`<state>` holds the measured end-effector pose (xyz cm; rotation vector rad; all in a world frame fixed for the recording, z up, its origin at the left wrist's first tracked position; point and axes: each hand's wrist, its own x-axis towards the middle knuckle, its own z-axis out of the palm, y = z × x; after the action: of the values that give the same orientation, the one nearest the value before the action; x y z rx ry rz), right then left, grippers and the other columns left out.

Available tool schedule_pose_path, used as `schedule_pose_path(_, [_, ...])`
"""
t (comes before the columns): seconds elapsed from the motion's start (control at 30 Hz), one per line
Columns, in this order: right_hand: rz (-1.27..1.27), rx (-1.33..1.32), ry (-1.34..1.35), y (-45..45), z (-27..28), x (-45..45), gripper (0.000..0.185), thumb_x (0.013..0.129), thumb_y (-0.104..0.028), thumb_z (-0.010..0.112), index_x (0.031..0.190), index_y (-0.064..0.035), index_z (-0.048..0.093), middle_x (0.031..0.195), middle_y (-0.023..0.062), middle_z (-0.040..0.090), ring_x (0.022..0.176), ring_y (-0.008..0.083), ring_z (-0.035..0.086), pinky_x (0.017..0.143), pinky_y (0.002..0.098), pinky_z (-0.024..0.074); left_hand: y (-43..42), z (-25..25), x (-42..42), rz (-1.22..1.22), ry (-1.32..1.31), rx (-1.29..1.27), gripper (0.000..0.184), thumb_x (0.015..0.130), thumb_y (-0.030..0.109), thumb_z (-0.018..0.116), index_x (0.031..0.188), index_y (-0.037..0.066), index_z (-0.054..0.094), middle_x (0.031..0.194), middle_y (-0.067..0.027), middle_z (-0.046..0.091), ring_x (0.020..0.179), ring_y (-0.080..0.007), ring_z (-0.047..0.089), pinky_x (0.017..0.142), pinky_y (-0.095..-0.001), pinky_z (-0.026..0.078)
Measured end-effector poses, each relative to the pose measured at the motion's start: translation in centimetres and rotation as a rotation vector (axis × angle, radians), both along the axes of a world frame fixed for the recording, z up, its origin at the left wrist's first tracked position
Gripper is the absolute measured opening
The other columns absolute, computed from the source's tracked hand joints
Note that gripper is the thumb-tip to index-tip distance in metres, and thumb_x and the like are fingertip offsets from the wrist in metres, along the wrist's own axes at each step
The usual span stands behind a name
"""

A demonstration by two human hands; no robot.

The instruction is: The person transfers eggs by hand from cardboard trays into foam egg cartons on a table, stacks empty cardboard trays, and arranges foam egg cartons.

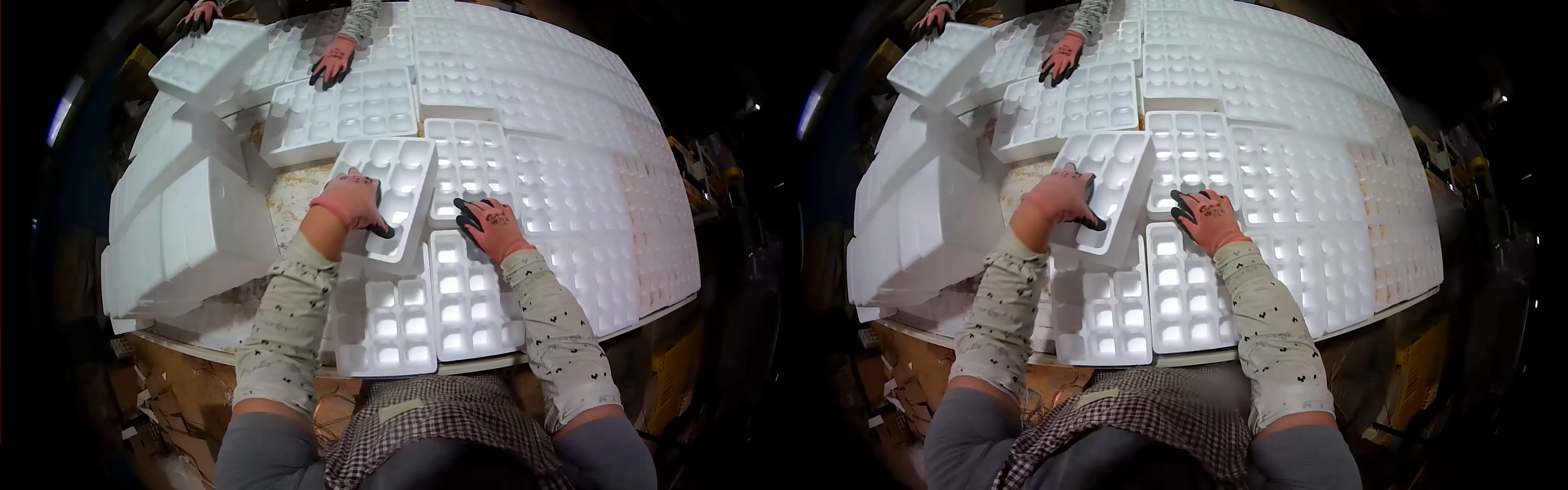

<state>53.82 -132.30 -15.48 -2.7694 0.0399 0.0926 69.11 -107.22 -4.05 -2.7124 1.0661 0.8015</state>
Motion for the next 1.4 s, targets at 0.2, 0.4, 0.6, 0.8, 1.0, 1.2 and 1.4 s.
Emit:
schedule_pose_path(0.2, [-0.042, 0.011, -0.177, 0.3, -1.8, -1.2, 0.044, 0.086, -0.030, 0.063, 0.127, -0.0155, 0.057, 0.113, 0.0042, 0.061, 0.118, 0.0294, 0.046, 0.109, 0.0502, 0.0219, -5.4, -1.2, 1.7, 0.134, -0.086, -0.035, 0.077, 0.061, 0.067, 0.076, 0.103, 0.002, 0.072, 0.115, -0.0169, 0.067, 0.111, -0.0329, 0.062, 0.094, -0.0398, 0.048])
schedule_pose_path(0.4, [-0.154, -0.014, -0.519, 4.5, 1.4, -2.0, 0.055, 0.081, -0.031, 0.067, 0.132, -0.0140, 0.053, 0.136, 0.0095, 0.046, 0.128, 0.0343, 0.038, 0.113, 0.0531, 0.0174, -3.9, 0.0, -0.8, 0.113, -0.085, 0.121, 0.072, 0.060, 0.064, 0.076, 0.100, 0.005, 0.074, 0.110, -0.0144, 0.069, 0.099, -0.0300, 0.067, 0.087, -0.0399, 0.052])
schedule_pose_path(0.6, [-0.022, 0.191, -0.386, 11.7, 4.7, -0.9, 0.077, 0.063, -0.026, 0.083, 0.130, -0.0093, 0.050, 0.144, 0.0202, 0.038, 0.128, 0.0375, 0.043, 0.105, 0.0440, 0.0383, -3.0, -0.6, 3.7, 0.110, 0.082, -0.023, 0.080, 0.057, 0.056, 0.083, 0.111, 0.000, 0.066, 0.108, -0.0179, 0.068, 0.098, -0.0357, 0.065, 0.086, -0.0391, 0.051])
schedule_pose_path(0.8, [-0.102, 0.070, -0.255, 10.1, 3.5, 1.9, 0.066, 0.073, -0.025, 0.077, 0.132, -0.0137, 0.049, 0.143, 0.0145, 0.040, 0.124, 0.0334, 0.047, 0.102, 0.0412, 0.0394, 10.3, 5.0, -7.1, 0.346, -0.946, -0.768, 0.078, 0.075, 0.043, 0.074, 0.138, 0.006, 0.046, 0.139, -0.0220, 0.045, 0.132, -0.0395, 0.037, 0.111, -0.0468, 0.025])
schedule_pose_path(1.0, [-0.050, -0.313, -0.402, 14.1, 5.5, 2.5, 0.057, 0.079, -0.046, 0.069, 0.125, -0.0149, 0.058, 0.141, 0.0128, 0.043, 0.129, 0.0388, 0.037, 0.107, 0.0480, 0.0294, 21.9, 0.5, -14.5, 0.528, -1.073, -0.449, 0.069, 0.075, 0.042, 0.073, 0.135, 0.016, 0.052, 0.146, -0.0297, 0.030, 0.136, -0.0502, 0.024, 0.111, -0.0619, 0.012])
schedule_pose_path(1.2, [0.035, -0.453, -0.080, 17.1, 5.2, 4.6, 0.042, 0.080, -0.044, 0.068, 0.110, -0.0158, 0.062, 0.116, 0.0048, 0.058, 0.123, 0.0343, 0.041, 0.104, 0.0484, 0.0287, 25.7, -0.7, -24.9, 0.239, -0.637, -0.834, 0.068, 0.069, 0.016, 0.077, 0.129, 0.006, 0.046, 0.140, -0.0246, 0.040, 0.119, -0.0436, 0.044, 0.099, -0.0524, 0.035])
schedule_pose_path(1.4, [0.287, -0.330, -0.165, 14.0, 2.6, 3.6, 0.032, 0.088, -0.040, 0.061, 0.109, -0.0160, 0.064, 0.113, 0.0019, 0.061, 0.126, 0.0314, 0.042, 0.109, 0.0509, 0.0237, 32.6, -8.7, -24.8, 0.020, -0.715, -0.719, 0.042, 0.077, 0.020, 0.073, 0.113, 0.009, 0.054, 0.125, -0.0180, 0.049, 0.109, -0.0368, 0.050, 0.093, -0.0512, 0.039])
